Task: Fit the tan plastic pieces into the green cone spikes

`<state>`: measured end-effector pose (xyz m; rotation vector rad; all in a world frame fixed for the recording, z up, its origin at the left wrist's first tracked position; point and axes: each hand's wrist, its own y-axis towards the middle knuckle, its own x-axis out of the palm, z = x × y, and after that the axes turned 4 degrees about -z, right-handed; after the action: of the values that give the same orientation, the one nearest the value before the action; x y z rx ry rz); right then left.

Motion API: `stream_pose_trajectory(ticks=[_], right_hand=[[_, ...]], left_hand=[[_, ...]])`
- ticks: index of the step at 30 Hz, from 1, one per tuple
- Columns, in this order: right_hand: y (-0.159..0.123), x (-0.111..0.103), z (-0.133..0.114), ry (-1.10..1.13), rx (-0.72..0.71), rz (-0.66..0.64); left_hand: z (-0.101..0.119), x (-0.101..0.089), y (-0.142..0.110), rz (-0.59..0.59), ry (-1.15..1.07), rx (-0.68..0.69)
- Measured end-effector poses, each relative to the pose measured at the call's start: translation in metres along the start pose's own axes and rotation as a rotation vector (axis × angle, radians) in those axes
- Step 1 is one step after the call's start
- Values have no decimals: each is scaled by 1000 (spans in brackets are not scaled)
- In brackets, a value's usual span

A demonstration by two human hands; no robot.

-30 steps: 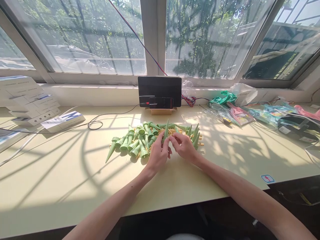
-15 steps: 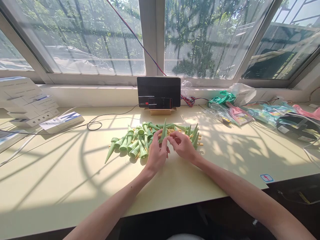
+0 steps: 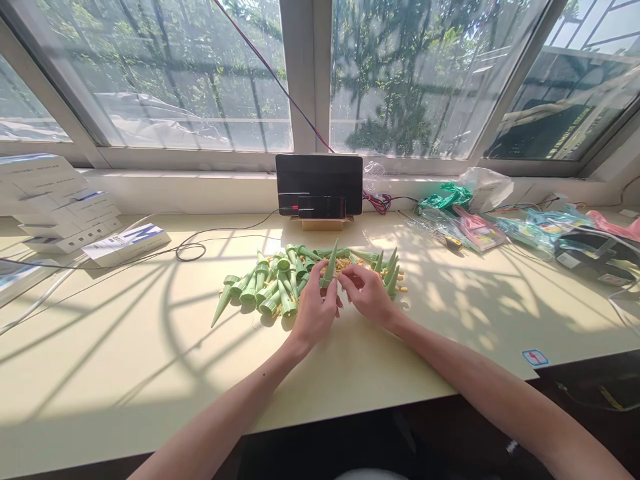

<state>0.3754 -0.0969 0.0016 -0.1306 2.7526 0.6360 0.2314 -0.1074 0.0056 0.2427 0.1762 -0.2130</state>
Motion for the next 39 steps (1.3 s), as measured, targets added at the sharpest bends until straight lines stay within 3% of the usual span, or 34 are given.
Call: stream_pose_trajectory(ticks=[19,39], right_hand=[[1,-3,4,-18,-16,-1],[3,-4,9,-6,51,-42]], left_hand=[[10,-2,-3,29,61,-107],[6,-2,-3,3,3,-32]])
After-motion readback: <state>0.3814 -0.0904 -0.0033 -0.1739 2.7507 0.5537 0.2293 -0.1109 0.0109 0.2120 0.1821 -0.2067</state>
